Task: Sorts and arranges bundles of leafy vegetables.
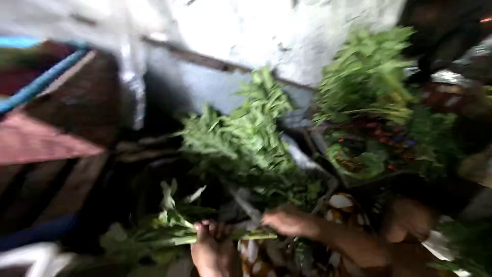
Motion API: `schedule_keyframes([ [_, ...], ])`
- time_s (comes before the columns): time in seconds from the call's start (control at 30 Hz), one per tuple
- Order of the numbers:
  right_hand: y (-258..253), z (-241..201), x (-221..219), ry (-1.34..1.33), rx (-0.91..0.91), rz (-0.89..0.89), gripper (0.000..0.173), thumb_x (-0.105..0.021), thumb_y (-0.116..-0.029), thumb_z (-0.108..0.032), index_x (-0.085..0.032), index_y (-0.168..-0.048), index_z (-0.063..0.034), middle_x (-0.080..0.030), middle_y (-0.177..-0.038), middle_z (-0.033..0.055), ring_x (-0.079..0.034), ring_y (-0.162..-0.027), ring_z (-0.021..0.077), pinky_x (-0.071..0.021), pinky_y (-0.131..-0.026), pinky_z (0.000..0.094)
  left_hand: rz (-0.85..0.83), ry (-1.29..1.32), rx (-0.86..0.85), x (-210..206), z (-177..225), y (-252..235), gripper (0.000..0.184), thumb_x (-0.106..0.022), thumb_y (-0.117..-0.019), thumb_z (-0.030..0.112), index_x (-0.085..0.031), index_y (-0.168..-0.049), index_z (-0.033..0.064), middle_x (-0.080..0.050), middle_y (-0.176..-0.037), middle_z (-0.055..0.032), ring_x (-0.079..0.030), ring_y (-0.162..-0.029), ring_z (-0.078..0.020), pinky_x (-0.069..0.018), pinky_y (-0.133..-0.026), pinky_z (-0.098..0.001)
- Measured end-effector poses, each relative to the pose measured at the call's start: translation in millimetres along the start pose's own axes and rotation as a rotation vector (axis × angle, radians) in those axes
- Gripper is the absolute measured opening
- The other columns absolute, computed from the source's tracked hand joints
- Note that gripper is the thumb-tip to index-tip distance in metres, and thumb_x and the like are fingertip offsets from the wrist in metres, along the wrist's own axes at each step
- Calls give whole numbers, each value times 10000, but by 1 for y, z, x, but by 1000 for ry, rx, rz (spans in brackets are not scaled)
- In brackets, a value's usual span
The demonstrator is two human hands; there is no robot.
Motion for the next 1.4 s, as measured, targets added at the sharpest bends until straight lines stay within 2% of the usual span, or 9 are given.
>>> schedule_keyframes([
  [0.23,-42,103,58,299,-580,182,436,-567,-1044,-334,-569,-1472,-255,-516,-1459,262,-482,-1349,476,-358,-1109,666,125,-154,35,33,28,3,303,-483,-1085,227,-574,-804,157,-392,-502,93,-384,-399,-31,-390,-409,-196],
  [0.33,-69,113,35,232,-580,37,360,-466,-1076,-291,-663,-1313,-104,-635,-1350,193,-591,-1284,376,-461,-1070,590,200,-148,132,39,-1,1,264,-463,-1085,227,-584,-877,121,-371,-501,84,-366,-385,-36,-374,-388,-201],
  [0.47,-90,139,-29,183,-576,-161,434,-565,-1032,-344,-651,-1331,-42,-560,-1431,246,-522,-1344,433,-444,-1073,636,196,-124,152,35,-27,3,342,-404,-1109,296,-608,-926,92,-370,-493,75,-371,-374,-51,-381,-377,-220],
  [0.57,-97,129,-31,154,-482,-29,380,-464,-1066,-281,-639,-1329,-69,-555,-1429,233,-514,-1352,409,-425,-1097,597,189,-165,171,19,-42,5,346,-407,-1112,289,-623,-959,66,-394,-518,58,-391,-403,-69,-418,-418,-242],
  [0.73,-93,98,-10,-320,-187,230,317,-529,-1063,-262,-634,-1239,-20,-716,-1057,148,-707,-977,251,-574,-910,442,150,-289,222,-23,-77,10,212,-522,-1070,169,-644,-1084,-4,-581,-703,-39,-538,-537,-113,-493,-493,-261],
  [0.9,-79,70,-20,-394,20,77,235,-584,-989,-110,-644,-1180,14,-701,-1101,177,-687,-1052,261,-550,-969,432,129,-398,212,-51,-109,3,237,-660,-1001,158,-634,-1116,-47,-714,-900,-157,-706,-786,-220,-611,-719,-396],
  [1.23,-101,111,-20,-392,-62,-238,253,-664,-993,-173,-632,-1142,28,-697,-1050,201,-707,-948,311,-568,-908,512,213,-382,-272,-37,-29,-43,260,-404,-1106,169,-571,-1066,-26,-670,-761,-95,-669,-644,-191,-604,-611,-383],
  [1.3,-105,126,-26,-283,-140,-330,308,-678,-993,-215,-643,-1191,19,-683,-1142,227,-673,-1067,368,-519,-977,568,258,-378,-271,-36,-7,-54,335,-365,-1126,288,-521,-911,84,-534,-592,3,-549,-474,-134,-541,-473,-332],
  [1.4,-114,133,-26,-111,-195,-45,387,-686,-973,-312,-664,-1299,-105,-642,-1324,184,-588,-1272,364,-458,-1087,567,186,-360,-150,-37,-13,-63,327,-493,-1091,256,-517,-794,120,-410,-499,49,-403,-383,-84,-410,-379,-255],
])
Point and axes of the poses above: each hand's wrist, its own y-axis away from the middle knuckle, its own x-axis out of the back of the hand, z = x × y, the point moved 2 cm from there along -y, towards the middle knuckle
